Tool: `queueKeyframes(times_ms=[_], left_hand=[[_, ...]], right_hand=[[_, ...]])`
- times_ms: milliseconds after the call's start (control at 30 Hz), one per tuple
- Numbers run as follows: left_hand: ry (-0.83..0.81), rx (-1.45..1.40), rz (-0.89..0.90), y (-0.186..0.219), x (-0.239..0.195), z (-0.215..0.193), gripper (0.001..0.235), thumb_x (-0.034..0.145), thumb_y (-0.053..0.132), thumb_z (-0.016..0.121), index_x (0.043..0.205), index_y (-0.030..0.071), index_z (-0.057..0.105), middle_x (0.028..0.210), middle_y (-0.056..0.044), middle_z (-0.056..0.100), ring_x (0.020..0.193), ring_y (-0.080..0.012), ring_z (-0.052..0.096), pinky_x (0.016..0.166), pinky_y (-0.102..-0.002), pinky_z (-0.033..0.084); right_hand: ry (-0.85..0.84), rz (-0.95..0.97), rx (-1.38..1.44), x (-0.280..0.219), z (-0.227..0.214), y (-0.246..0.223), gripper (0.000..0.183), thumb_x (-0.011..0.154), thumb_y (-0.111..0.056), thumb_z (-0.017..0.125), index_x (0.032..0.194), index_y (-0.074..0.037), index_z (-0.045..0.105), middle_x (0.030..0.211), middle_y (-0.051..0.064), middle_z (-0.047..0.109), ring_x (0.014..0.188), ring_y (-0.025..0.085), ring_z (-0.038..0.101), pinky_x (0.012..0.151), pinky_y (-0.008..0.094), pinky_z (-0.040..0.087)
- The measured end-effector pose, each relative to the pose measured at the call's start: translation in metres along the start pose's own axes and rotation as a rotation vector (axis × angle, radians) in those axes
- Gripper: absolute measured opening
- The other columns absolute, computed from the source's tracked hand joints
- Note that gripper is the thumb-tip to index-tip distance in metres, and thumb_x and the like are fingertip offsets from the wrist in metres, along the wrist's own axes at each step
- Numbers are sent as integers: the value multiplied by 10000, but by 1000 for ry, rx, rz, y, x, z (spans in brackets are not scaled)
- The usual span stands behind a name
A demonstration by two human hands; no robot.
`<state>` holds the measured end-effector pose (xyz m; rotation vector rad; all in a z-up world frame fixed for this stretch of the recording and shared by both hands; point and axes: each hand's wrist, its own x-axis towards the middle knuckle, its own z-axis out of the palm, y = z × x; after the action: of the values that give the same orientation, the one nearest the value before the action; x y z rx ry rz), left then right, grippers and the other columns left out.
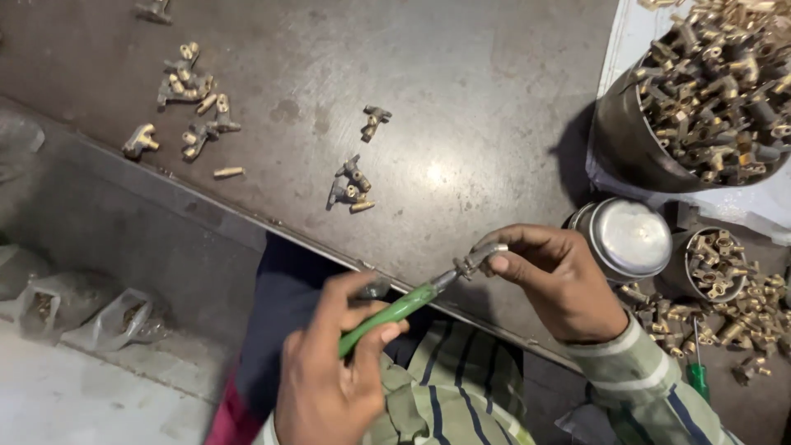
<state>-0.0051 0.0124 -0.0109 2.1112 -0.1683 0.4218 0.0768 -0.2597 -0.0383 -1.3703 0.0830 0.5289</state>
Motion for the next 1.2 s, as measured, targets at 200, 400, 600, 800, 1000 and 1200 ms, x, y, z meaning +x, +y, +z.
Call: queueKeyframes(times_ms=[200,400,600,800,1000,1200], left_hand=[[-408,-728,-820,-8,5,2,605,963,40,688,1501,46,411,912,-134,856,606,-106,566,518,-250,449],[-224,-553,-721,-5,10,5,622,983,97,717,1528,33,424,974,-117,839,643,-102,590,531,-240,450],[-232,-488,-541,-5,11,10,511,988,120,674,1404,-32,418,933,-99,855,907,-73,771,836,-219,539],[-165,-306,-685,-11,-1,4,547,933,85,657,1420,19,417,973,-66,816,684,-72,701,579,-225,506],[-50,-322,-769,-13,-4,-8,553,871,17,654,1379,51,440,947,-74,844,556,-88,637,551,-237,538],[90,-431,-843,-17,-9,-25,551,865,6,637,1371,80,431,1006,-110,819,598,-87,665,485,-245,485]], right_hand=[[39,-71,-175,-5,-13,-9,242,890,8,710,1122,71,740,1033,135,780,955,190,719,860,317,576],[413,-408,-64,-10,-77,-69,173,1105,-60,704,1251,32,707,1077,65,698,950,108,628,903,261,504],[670,-703,-817,10,-161,-111,270,1125,-186,719,1299,5,638,1189,93,692,1055,162,666,962,314,555],[741,-736,-928,6,-136,-84,185,1160,-147,675,1256,12,676,1183,87,712,1106,165,651,1006,294,542],[253,-647,-822,52,13,-36,90,1029,-76,715,1053,-11,773,954,94,773,819,156,744,742,272,602],[147,-497,-886,126,86,10,254,861,-244,827,1009,-39,794,887,121,754,764,205,746,700,322,569]])
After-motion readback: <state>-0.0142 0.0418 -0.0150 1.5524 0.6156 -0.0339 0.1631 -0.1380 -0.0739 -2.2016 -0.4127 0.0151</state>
